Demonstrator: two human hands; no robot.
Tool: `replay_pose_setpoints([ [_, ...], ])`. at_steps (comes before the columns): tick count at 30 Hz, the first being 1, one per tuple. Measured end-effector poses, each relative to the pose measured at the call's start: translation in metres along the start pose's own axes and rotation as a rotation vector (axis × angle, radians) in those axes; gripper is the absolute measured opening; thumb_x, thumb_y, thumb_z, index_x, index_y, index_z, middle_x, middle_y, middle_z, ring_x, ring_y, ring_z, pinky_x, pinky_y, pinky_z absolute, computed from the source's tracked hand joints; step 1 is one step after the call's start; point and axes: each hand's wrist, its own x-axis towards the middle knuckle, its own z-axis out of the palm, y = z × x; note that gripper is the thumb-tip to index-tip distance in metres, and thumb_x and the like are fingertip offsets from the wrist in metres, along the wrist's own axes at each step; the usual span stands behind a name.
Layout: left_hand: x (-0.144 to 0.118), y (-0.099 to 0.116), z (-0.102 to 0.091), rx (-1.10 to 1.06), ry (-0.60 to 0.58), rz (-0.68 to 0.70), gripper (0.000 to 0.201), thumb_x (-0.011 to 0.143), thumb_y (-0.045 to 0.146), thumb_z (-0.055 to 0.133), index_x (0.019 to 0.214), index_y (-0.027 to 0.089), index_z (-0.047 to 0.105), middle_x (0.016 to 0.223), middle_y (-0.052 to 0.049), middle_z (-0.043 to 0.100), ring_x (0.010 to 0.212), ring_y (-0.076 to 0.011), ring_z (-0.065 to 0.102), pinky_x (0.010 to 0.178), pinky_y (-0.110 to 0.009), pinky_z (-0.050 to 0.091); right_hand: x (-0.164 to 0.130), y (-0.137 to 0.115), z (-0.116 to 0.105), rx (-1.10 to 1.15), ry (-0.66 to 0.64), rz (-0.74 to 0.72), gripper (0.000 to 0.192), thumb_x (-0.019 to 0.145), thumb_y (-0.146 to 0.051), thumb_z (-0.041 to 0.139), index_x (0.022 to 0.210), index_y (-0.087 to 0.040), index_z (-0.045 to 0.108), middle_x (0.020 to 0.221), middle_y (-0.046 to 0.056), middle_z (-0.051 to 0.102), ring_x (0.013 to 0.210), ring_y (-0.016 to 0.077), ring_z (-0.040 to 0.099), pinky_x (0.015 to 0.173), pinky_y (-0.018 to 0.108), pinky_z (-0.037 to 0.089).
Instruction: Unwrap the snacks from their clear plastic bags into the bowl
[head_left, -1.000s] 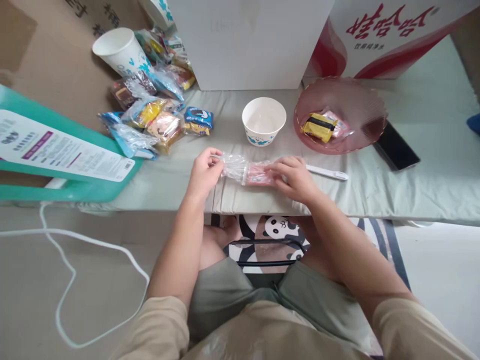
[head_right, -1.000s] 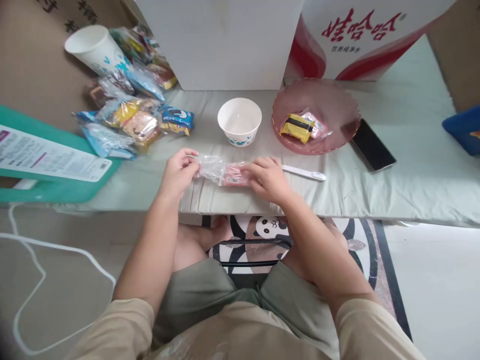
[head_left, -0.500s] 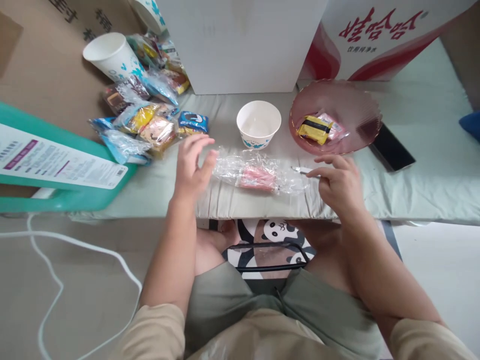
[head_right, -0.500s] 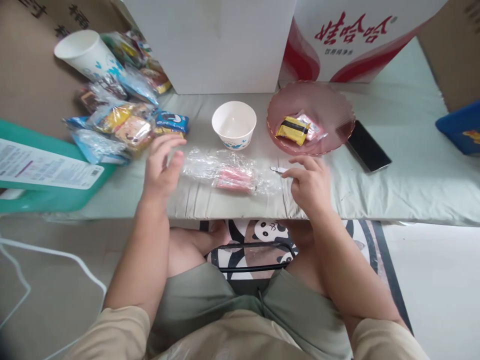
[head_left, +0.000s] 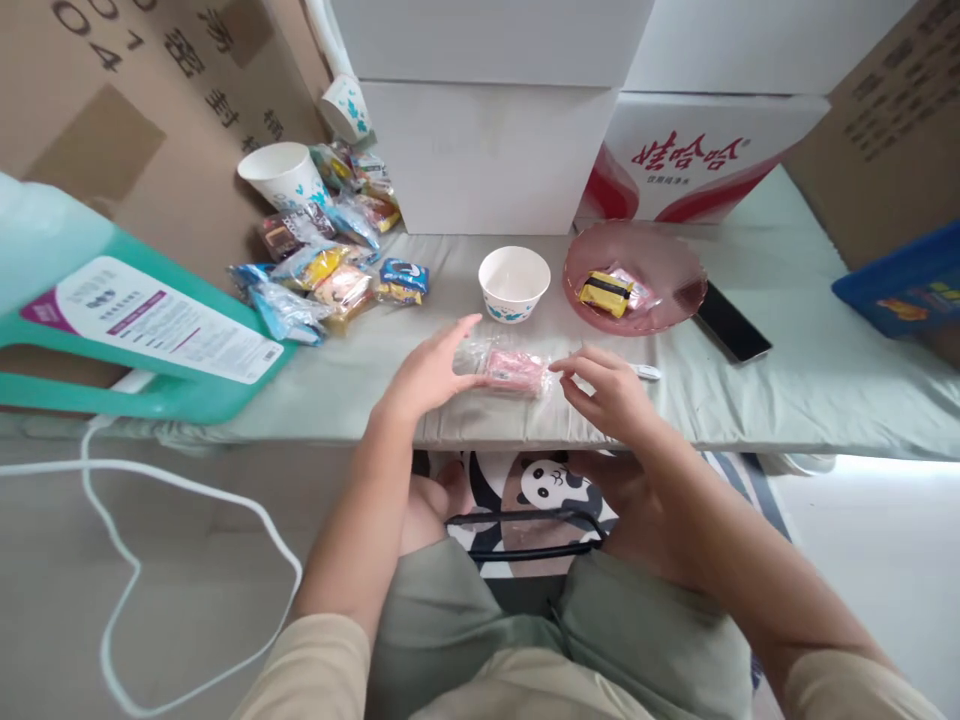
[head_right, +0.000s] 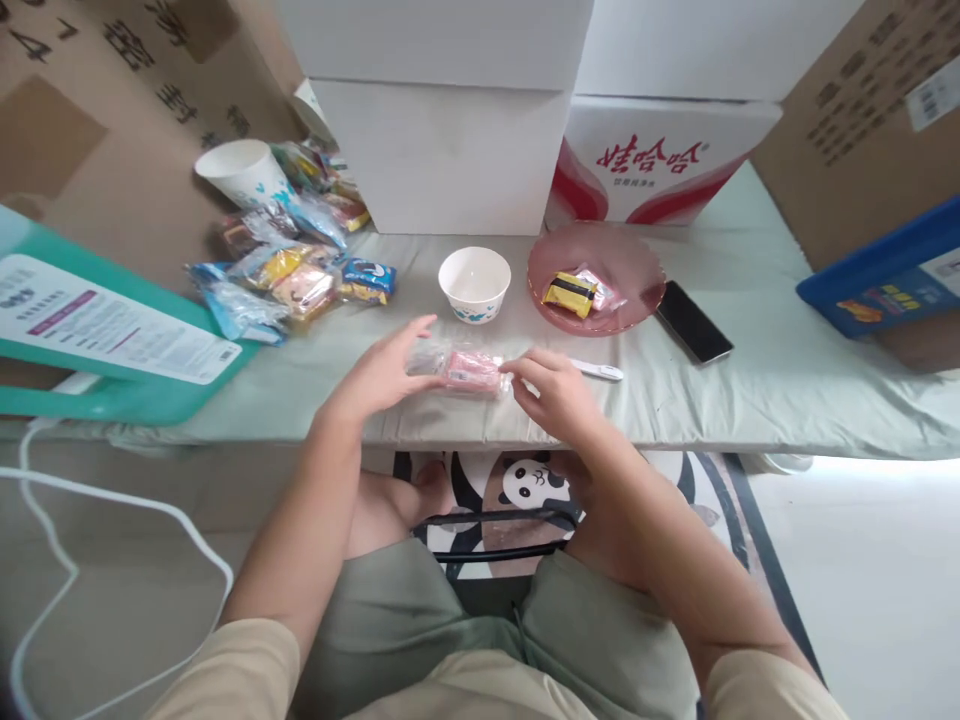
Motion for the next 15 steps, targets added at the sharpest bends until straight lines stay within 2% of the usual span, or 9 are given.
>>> replay_pose_setpoints([
  [2, 0.001, 0.000, -0.003, 0.020, -0.071, 0.015, 0.063, 0.079, 0.024, 0.071, 0.140, 0.029, 0.059, 0.114, -0.005, 0.075, 0.103, -0.0235, 0.068, 0.092, -0.033, 0.050, -0.010, -0.008, -0.006, 0.034, -0.087, -0.102, 0.027, 0.095, -0.016, 0.046, 0.107, -0.022, 0.069, 0.098, 0.008, 0.075, 0.088, 0.0192, 0.069, 0.078, 0.032, 0.051],
  [4, 0.001, -0.003, -0.007, 0.031, -0.145, 0.038, 0.043, 0.080, 0.020, 0.064, 0.120, 0.028, 0.072, 0.098, -0.002, 0.078, 0.094, -0.0221, 0.069, 0.086, -0.031, 0.049, -0.021, -0.013, -0.011, 0.030, -0.251, -0.140, 0.028, 0.093, -0.015, 0.048, 0.111, -0.023, 0.067, 0.094, 0.005, 0.075, 0.085, 0.0188, 0.070, 0.074, 0.031, 0.051],
  [7, -0.001, -0.009, -0.017, -0.009, -0.396, 0.017, 0.019, 0.073, 0.025, 0.069, 0.090, 0.027, 0.079, 0.086, -0.001, 0.078, 0.075, -0.0195, 0.067, 0.069, -0.027, 0.048, -0.028, -0.015, -0.017, 0.059, -0.538, -0.070, 0.034, 0.093, -0.026, 0.057, 0.127, -0.025, 0.062, 0.089, 0.002, 0.077, 0.076, 0.0189, 0.070, 0.072, 0.032, 0.051],
  [9, -0.004, -0.012, -0.023, -0.062, -0.555, -0.041, 0.013, 0.073, 0.037, 0.072, 0.078, 0.026, 0.078, 0.076, -0.002, 0.076, 0.065, -0.0187, 0.065, 0.060, -0.027, 0.046, -0.025, -0.013, -0.016, 0.093, -0.550, 0.020, 0.033, 0.097, -0.034, 0.053, 0.128, -0.023, 0.063, 0.096, 0.004, 0.078, 0.081, 0.0196, 0.072, 0.075, 0.033, 0.052],
  [10, -0.005, -0.013, -0.025, -0.078, -0.552, -0.077, 0.020, 0.075, 0.044, 0.071, 0.075, 0.025, 0.077, 0.073, -0.004, 0.074, 0.063, -0.0189, 0.064, 0.059, -0.028, 0.046, -0.022, -0.013, -0.013, 0.098, -0.513, 0.049, 0.031, 0.100, -0.034, 0.049, 0.124, -0.022, 0.065, 0.102, 0.006, 0.078, 0.086, 0.0199, 0.073, 0.078, 0.033, 0.053],
  [11, -0.005, -0.013, -0.026, -0.076, -0.473, -0.110, 0.027, 0.078, 0.050, 0.068, 0.076, 0.024, 0.077, 0.072, -0.005, 0.073, 0.064, -0.0197, 0.064, 0.060, -0.029, 0.048, -0.019, -0.013, -0.009, 0.088, -0.478, 0.060, 0.031, 0.101, -0.032, 0.045, 0.119, -0.022, 0.068, 0.107, 0.008, 0.078, 0.091, 0.0203, 0.073, 0.080, 0.034, 0.053],
  [12, -0.004, -0.014, -0.025, -0.055, -0.333, -0.133, 0.031, 0.079, 0.053, 0.068, 0.084, 0.023, 0.078, 0.077, -0.007, 0.074, 0.069, -0.0214, 0.066, 0.064, -0.031, 0.050, -0.016, -0.014, -0.004, 0.064, -0.463, 0.061, 0.031, 0.101, -0.029, 0.044, 0.115, -0.022, 0.070, 0.108, 0.008, 0.078, 0.092, 0.0205, 0.073, 0.079, 0.033, 0.052],
  [13, -0.002, -0.014, -0.023, -0.020, -0.162, -0.142, 0.036, 0.076, 0.053, 0.072, 0.095, 0.023, 0.078, 0.088, -0.009, 0.075, 0.079, -0.0243, 0.068, 0.072, -0.034, 0.053, -0.013, -0.016, 0.002, 0.023, -0.470, 0.063, 0.030, 0.099, -0.027, 0.045, 0.115, -0.023, 0.070, 0.106, 0.008, 0.078, 0.088, 0.0205, 0.072, 0.076, 0.032, 0.052],
  [15, 0.003, -0.018, -0.014, 0.044, 0.141, -0.134, 0.069, 0.060, 0.046, 0.087, 0.123, 0.023, 0.070, 0.120, -0.014, 0.070, 0.109, -0.0331, 0.066, 0.091, -0.041, 0.053, -0.010, -0.022, 0.014, -0.083, -0.498, 0.103, 0.036, 0.095, -0.027, 0.048, 0.126, -0.025, 0.067, 0.089, 0.005, 0.078, 0.072, 0.0193, 0.069, 0.065, 0.030, 0.047],
])
